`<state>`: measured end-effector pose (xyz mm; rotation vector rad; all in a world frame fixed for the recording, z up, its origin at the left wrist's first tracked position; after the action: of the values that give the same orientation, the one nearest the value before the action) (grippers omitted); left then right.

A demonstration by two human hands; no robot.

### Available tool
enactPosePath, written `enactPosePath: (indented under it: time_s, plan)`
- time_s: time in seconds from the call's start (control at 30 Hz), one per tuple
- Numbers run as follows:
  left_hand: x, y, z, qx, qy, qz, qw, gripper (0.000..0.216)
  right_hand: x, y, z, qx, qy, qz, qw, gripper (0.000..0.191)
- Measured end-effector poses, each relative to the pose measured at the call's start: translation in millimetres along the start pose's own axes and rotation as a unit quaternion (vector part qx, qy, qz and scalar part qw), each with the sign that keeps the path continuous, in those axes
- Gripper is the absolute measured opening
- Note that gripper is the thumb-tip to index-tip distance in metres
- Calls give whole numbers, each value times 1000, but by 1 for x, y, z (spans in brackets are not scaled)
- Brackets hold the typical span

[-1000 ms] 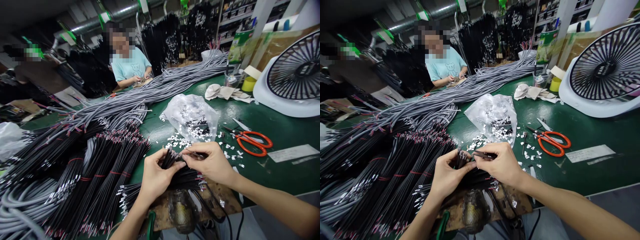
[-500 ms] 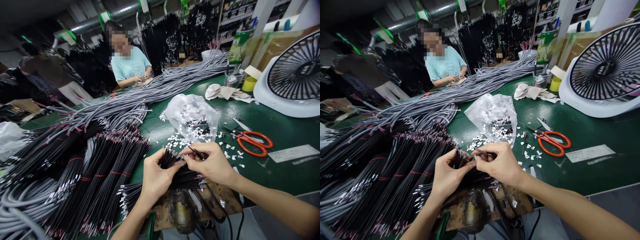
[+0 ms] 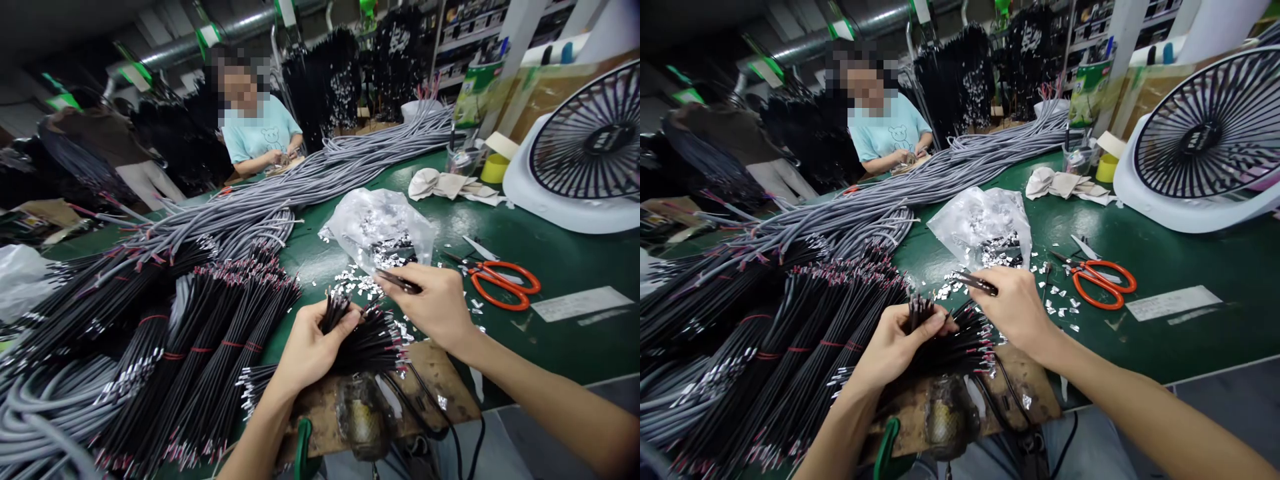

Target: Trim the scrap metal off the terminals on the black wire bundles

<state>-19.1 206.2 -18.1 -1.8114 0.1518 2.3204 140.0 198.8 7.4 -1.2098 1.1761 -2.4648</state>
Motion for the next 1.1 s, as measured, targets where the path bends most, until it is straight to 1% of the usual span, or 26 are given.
enactPosePath:
  time_s: [0.03, 0.07, 0.2, 0.33, 0.5, 0.73, 0.8, 0.9, 0.97, 1.1]
  plan:
    - [-1, -1, 3, -19, -13, -17, 1000, 17, 0, -1, 2, -7, -2, 5, 1000, 12]
    - [-2, -3, 4, -32, -20, -29, 999, 18, 0, 0, 1, 0, -18, 2, 1000, 12]
    - [1, -4, 7, -63, -19, -34, 997, 20, 4, 6, -9, 88, -119, -31, 989, 13]
    - [3, -1, 9, -103, -41, -26, 994, 22, 8, 8, -11, 110, -114, -41, 987, 29]
    - [2, 1, 10, -115, -42, -31, 992, 19, 9, 11, -15, 166, -117, -35, 979, 24]
    - [-1, 2, 9, -124, -36, -39, 991, 17, 8, 11, -15, 175, -123, -45, 976, 22]
    - [-1, 2, 9, -136, -24, -34, 990, 15, 8, 12, -15, 175, -121, -43, 976, 21]
    - [1, 2, 11, -157, -3, -22, 987, 20, 9, 11, -13, 167, -124, -41, 977, 20]
    - [2, 2, 11, -148, 4, -13, 989, 19, 10, 11, -13, 165, -127, -40, 977, 20]
    - [2, 1, 8, -81, 38, 1, 996, 22, 11, 10, -13, 164, -139, -44, 976, 19]
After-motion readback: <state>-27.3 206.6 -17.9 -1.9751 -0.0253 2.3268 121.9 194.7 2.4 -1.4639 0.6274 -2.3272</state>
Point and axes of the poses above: each hand's wrist, its own y-axis away from the middle knuckle, its own z-axis out of the back of the hand, x = y × z, the point moved 6 cm from there along -y, towards the middle knuckle, and after that the axes turned 10 degrees about -x, right-handed, at the moved point
